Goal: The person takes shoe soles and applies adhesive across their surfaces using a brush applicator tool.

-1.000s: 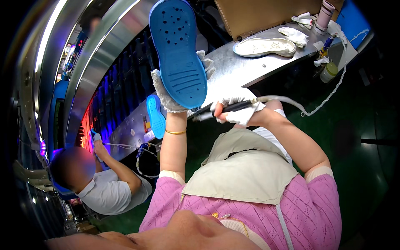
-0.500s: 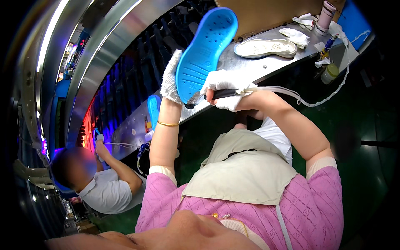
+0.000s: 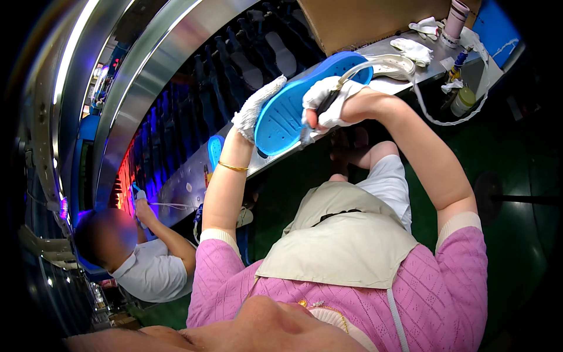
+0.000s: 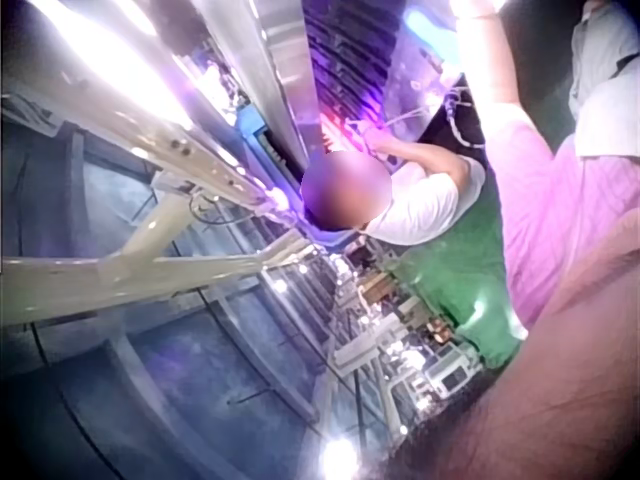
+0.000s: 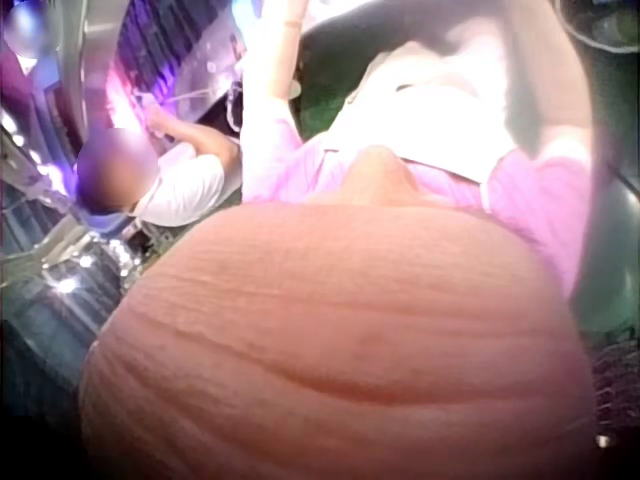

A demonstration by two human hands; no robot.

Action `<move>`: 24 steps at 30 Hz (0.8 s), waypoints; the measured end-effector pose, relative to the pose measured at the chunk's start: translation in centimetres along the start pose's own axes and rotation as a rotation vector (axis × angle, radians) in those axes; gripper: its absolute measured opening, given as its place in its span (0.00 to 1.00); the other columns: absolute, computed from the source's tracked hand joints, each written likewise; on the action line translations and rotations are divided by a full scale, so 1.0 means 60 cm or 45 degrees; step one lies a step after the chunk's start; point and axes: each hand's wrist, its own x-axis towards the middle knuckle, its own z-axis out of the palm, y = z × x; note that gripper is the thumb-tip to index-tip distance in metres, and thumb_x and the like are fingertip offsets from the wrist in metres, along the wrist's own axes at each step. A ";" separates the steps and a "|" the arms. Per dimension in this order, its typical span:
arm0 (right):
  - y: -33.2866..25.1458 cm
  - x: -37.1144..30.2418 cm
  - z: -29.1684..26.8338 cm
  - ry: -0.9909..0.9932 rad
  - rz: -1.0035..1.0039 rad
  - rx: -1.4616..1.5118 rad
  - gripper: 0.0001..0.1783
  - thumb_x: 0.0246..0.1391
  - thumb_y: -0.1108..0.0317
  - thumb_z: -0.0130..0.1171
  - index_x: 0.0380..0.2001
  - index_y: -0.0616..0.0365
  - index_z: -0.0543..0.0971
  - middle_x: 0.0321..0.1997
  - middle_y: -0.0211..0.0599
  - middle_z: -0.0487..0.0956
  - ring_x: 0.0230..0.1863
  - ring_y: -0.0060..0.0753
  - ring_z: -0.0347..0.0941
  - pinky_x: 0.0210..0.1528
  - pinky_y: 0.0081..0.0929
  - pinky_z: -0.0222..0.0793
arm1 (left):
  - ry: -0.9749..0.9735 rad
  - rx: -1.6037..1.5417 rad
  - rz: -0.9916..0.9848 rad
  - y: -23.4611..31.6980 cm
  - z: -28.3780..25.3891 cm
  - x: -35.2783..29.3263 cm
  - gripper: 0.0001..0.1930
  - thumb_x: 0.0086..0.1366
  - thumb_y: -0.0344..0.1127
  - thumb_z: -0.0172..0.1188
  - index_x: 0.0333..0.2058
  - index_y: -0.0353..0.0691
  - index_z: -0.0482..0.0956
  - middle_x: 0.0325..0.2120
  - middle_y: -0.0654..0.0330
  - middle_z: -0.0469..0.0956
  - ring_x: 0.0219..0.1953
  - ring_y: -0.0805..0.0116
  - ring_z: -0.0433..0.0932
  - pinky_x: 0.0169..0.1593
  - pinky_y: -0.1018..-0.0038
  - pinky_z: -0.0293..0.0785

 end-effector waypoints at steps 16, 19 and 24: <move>-0.020 -0.039 0.118 0.306 -0.006 0.540 0.04 0.48 0.75 0.63 0.28 0.59 0.78 0.26 0.29 0.78 0.27 0.17 0.73 0.31 0.18 0.70 | -0.267 -0.616 0.540 -0.084 -0.001 -0.002 0.37 0.62 0.64 0.43 0.57 0.37 0.65 0.50 0.47 0.72 0.49 0.51 0.74 0.55 0.57 0.70; -0.010 -0.026 0.109 0.668 -0.032 0.709 0.04 0.50 0.75 0.61 0.30 0.59 0.77 0.27 0.28 0.75 0.28 0.16 0.70 0.31 0.18 0.69 | -0.298 -0.670 0.606 -0.100 -0.004 -0.002 0.35 0.63 0.63 0.42 0.55 0.38 0.66 0.49 0.48 0.73 0.47 0.52 0.75 0.54 0.58 0.70; -0.018 -0.012 0.140 0.759 -0.651 -0.234 0.11 0.40 0.78 0.66 0.28 0.57 0.76 0.27 0.36 0.76 0.30 0.34 0.74 0.35 0.27 0.69 | -0.258 -0.728 0.697 -0.115 -0.015 0.004 0.34 0.63 0.61 0.42 0.55 0.38 0.66 0.49 0.49 0.73 0.48 0.52 0.74 0.55 0.58 0.69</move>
